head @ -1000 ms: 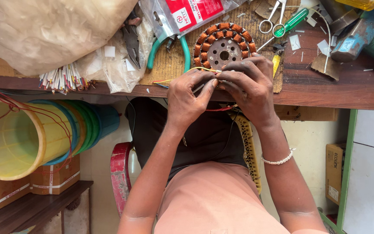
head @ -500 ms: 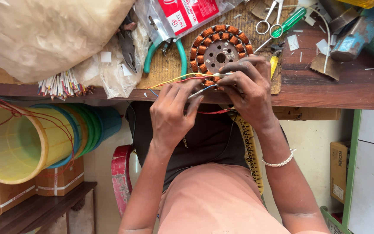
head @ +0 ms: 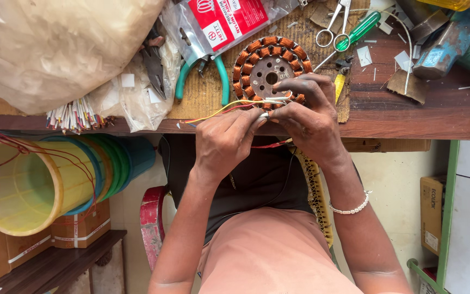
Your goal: The person repairs a stator by stripping wire insulation, twisting wires together, and securing connections with a screwdriver. They use pliers, scissors, and a screwdriver to manipulate the wires and components on a cluttered workbench.
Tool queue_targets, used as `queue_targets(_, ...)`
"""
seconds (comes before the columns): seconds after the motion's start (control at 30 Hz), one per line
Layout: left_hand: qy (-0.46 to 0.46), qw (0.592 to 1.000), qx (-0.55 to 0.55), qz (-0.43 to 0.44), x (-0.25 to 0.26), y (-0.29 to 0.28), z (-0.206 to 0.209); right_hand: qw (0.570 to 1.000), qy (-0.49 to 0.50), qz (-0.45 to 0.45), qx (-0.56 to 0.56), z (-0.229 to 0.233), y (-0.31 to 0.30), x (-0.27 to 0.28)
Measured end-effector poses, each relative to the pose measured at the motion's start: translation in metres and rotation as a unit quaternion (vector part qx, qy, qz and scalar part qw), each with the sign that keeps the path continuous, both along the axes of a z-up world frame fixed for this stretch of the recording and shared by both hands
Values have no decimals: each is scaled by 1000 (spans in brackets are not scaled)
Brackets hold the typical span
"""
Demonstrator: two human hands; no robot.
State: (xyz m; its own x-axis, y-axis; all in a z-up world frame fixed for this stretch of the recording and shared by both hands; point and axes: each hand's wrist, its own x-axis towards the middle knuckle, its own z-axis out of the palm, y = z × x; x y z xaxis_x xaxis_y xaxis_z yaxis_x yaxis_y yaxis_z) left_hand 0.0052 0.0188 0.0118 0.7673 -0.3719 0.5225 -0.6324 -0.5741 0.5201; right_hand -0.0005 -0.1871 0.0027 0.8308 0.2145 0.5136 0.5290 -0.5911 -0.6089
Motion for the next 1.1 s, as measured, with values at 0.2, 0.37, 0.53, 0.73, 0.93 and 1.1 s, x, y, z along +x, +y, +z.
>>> queue_targets(0.2,-27,999,34,-6,0,4,3,1000,8,0,25,-1,-2,-1)
queue_targets(0.37,-8,1000,3,10,-3,-3,-9,1000,-12,6,9,0,-2,1)
queue_targets(0.53,38,997,-58,24,-5,-7,-15,999,-4,2,31,0,-2,2)
queue_targets(0.73,57,995,-43,64,-5,-14,21,1000,-2,-9,15,1,-1,1)
queue_targets(0.93,15,998,55,30,-3,-6,28,1000,-3,-12,10,1,0,1)
queue_targets(1.1,5,999,5,37,-7,-11,10,999,19,0,29,4,-2,3)
